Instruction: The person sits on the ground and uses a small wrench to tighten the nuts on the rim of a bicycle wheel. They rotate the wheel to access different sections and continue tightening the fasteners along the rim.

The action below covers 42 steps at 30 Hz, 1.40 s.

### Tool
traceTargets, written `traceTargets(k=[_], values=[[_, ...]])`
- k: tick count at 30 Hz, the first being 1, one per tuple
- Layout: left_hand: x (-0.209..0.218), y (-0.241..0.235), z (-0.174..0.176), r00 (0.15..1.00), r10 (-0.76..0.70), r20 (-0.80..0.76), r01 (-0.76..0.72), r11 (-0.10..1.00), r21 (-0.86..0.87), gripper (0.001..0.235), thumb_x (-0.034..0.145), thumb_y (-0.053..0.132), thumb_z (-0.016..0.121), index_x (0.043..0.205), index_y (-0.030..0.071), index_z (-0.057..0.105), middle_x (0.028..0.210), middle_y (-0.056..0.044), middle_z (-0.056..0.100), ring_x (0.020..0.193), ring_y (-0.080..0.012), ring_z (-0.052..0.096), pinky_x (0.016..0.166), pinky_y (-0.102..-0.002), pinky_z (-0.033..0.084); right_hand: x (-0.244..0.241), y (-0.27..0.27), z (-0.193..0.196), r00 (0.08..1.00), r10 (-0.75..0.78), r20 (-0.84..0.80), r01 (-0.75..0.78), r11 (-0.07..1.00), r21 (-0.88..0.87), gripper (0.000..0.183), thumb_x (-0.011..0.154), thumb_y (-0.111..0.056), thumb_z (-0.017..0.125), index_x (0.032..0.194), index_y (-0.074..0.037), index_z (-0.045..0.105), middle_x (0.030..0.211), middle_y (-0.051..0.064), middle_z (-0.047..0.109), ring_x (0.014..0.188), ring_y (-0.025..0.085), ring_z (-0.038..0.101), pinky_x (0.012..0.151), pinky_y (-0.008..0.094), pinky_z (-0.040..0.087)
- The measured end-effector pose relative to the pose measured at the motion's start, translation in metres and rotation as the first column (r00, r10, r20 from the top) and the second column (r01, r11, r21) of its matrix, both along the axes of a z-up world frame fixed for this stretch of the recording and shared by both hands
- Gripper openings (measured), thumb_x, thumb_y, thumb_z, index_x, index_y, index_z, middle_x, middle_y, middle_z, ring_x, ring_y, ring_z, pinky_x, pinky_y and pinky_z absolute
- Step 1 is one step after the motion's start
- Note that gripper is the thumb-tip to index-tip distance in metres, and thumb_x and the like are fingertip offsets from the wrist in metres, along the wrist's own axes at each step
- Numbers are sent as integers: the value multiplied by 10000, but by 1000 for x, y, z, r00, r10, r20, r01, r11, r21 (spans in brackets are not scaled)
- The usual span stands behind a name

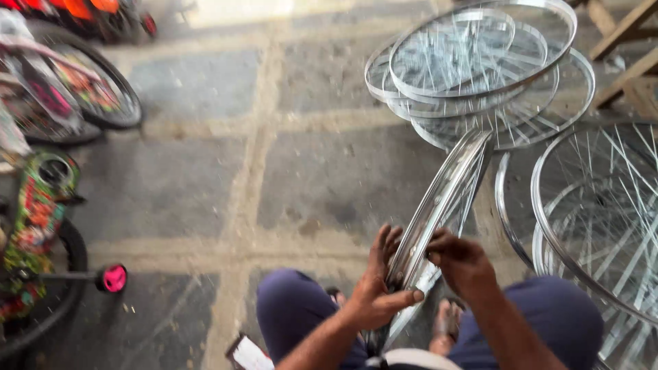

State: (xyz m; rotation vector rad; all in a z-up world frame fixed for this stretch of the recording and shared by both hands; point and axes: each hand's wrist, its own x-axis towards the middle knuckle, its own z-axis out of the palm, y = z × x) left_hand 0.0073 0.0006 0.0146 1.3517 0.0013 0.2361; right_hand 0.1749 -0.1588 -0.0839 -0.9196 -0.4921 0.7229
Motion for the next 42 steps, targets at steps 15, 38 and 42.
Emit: traceTargets(k=[15, 38, 42], values=[[4, 7, -5, 997, 42, 63, -53, 983, 178, 1174, 951, 361, 787, 1719, 82, -55, 1771, -281, 195, 1659, -414, 265, 1350, -557, 289, -23, 9, 62, 889, -192, 416, 304, 926, -222, 500, 836, 37, 842, 1280, -17, 620, 1237, 120, 718, 1127, 232, 719, 936, 365, 629], [3, 4, -15, 998, 14, 56, -29, 964, 265, 1177, 968, 441, 753, 1708, 104, -99, 1751, -313, 181, 1646, -440, 272, 1346, -617, 270, -18, 7, 66, 484, -156, 861, 672, 697, -251, 295, 914, -29, 724, 1205, -51, 678, 1097, 84, 828, 929, 117, 821, 757, 248, 670], [3, 4, -10, 1000, -23, -9, 24, 981, 191, 1177, 964, 476, 733, 1693, 89, -106, 1734, -325, 179, 1637, -442, 247, 1305, -608, 295, -14, -4, 67, 755, -26, 655, 255, 932, -258, 492, 852, -40, 829, 1295, -58, 616, 1262, 131, 718, 1156, 175, 728, 945, 304, 630]])
